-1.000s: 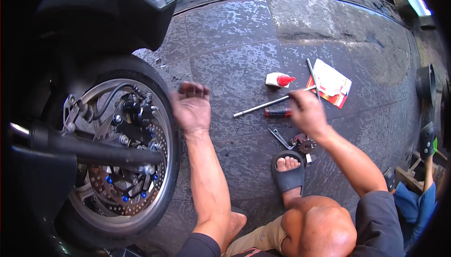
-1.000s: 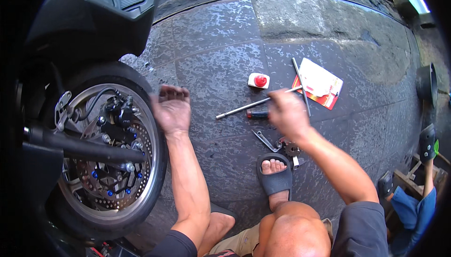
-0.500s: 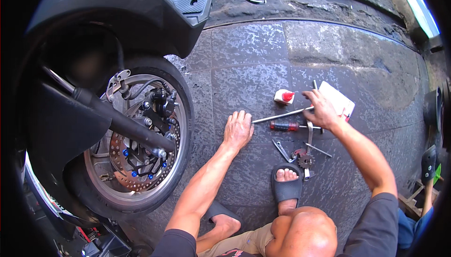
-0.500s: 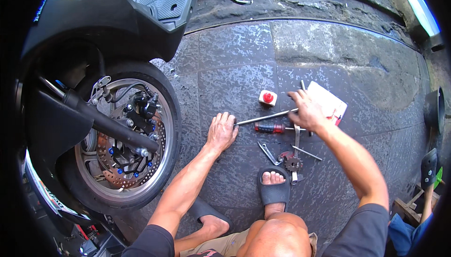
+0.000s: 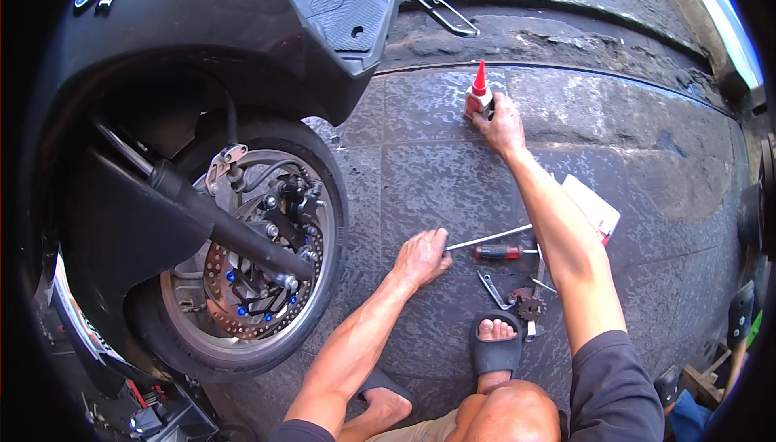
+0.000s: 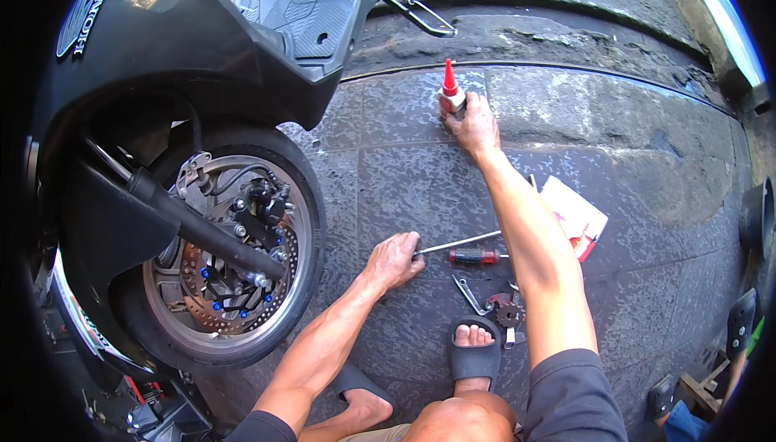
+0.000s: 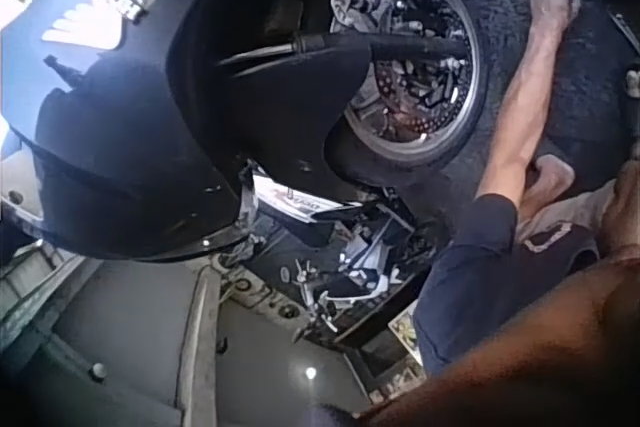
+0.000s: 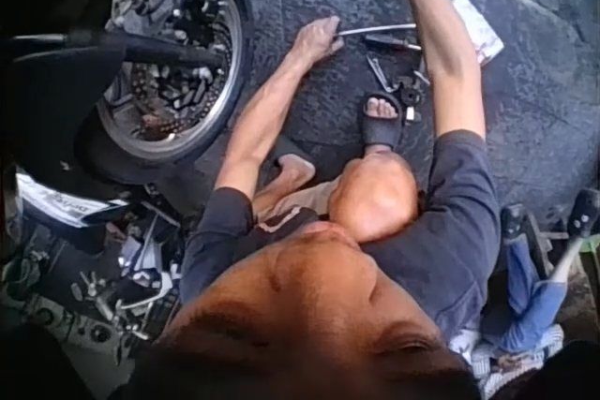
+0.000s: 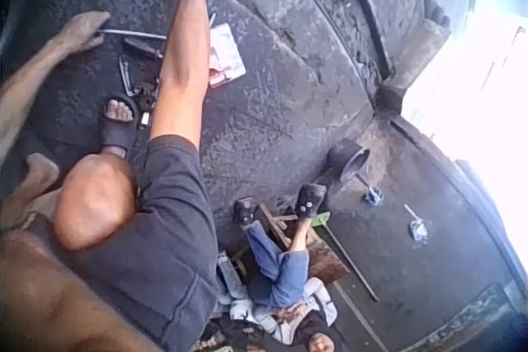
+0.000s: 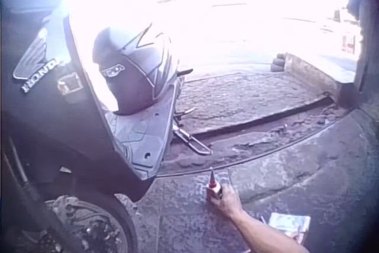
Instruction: The person is cleaning and servicing a motorcycle's front disc brake caliper.
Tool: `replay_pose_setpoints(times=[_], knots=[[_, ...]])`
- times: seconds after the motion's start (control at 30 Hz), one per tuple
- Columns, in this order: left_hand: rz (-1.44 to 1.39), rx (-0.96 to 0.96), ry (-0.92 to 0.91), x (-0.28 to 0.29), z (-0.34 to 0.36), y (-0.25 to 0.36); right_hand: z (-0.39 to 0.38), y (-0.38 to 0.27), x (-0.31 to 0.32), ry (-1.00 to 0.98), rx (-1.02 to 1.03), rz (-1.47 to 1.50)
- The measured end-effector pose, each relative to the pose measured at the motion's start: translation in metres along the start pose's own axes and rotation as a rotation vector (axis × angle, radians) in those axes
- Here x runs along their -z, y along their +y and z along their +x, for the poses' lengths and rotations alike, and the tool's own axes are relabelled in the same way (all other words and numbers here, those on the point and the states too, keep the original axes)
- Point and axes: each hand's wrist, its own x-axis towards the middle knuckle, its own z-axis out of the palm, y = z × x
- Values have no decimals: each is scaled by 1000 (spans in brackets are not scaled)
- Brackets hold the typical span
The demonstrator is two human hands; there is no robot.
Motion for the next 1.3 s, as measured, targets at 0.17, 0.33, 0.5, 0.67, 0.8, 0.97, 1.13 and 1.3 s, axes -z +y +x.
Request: replay_pose_setpoints(times=[0.17,0.33,0.5,0.67,0.8,0.97,1.13,1.3], knots=[[-524,225,-164,22,-2,3,0,4,2,-68,96,-20],[-718,220,-157,15,3,0,-78,78,66,60,32,-330],[-754,174,-44,48,6,4,-133,51,158,-451,-743,377],[-1728,410,256,61,-4,-14,-152,-8,204,-843,-537,807],[-2039,458,786,88,-10,-4,-168,-80,176,-759,-116,400],[-1877,411,837,96,-14,-16,-164,-109,156,-594,285,217],[-1870,480,840,99,-14,-18,-166,-113,152,-513,392,218],[-1941,495,892,100,-13,-13,-159,-132,161,-329,728,-117]])
